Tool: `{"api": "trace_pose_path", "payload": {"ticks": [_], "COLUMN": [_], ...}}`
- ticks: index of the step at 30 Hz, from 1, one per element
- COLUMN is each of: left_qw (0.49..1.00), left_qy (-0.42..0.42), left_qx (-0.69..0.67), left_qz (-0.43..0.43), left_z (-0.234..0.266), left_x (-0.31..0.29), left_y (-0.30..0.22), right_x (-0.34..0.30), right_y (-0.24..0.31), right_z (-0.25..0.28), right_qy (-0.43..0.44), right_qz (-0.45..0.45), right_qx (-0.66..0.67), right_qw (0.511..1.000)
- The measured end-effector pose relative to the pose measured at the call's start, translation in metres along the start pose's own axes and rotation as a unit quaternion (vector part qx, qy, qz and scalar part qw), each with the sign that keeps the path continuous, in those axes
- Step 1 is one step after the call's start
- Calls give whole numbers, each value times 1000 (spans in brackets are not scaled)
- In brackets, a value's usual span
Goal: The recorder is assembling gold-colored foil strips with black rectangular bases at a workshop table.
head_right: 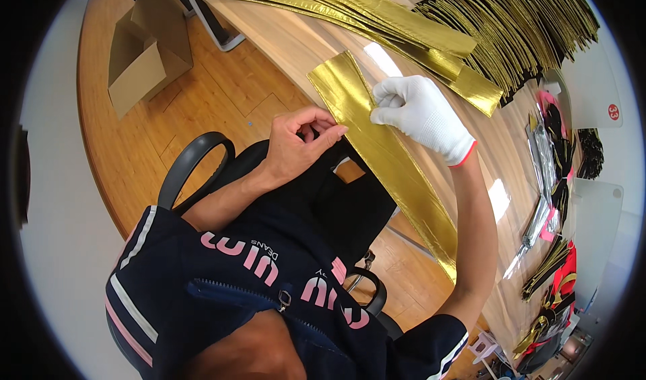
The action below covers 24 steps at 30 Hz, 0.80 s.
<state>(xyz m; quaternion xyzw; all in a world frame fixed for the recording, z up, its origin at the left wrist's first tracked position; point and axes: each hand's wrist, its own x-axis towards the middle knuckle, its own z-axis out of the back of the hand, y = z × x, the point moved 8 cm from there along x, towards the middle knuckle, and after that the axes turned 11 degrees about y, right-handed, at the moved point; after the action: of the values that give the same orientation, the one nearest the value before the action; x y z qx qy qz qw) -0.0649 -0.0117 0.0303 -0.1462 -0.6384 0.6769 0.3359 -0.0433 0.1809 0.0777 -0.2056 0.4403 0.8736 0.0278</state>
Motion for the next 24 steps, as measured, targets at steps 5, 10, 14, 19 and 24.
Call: {"api": "trace_pose_path", "payload": {"ticks": [5,10,14,19,24], "left_qw": [998,989,981,974,970], "left_qy": [-6,16,12,7,-1], "left_qx": [52,130,170,199,227], "left_qz": [-30,-72,-93,-103,-88], "left_z": [0,0,0,-6,-7], "left_x": [5,7,7,6,5], "left_y": [-1,-10,-18,-19,-25], "right_x": [3,6,10,5,4], "right_y": [-6,3,-4,4,22], "right_z": [3,4,6,8,7], "right_qy": [37,64,72,43,37], "right_qz": [-8,18,1,30,74], "right_qx": [2,-31,-103,-123,-131], "right_qw": [999,997,992,991,988]}}
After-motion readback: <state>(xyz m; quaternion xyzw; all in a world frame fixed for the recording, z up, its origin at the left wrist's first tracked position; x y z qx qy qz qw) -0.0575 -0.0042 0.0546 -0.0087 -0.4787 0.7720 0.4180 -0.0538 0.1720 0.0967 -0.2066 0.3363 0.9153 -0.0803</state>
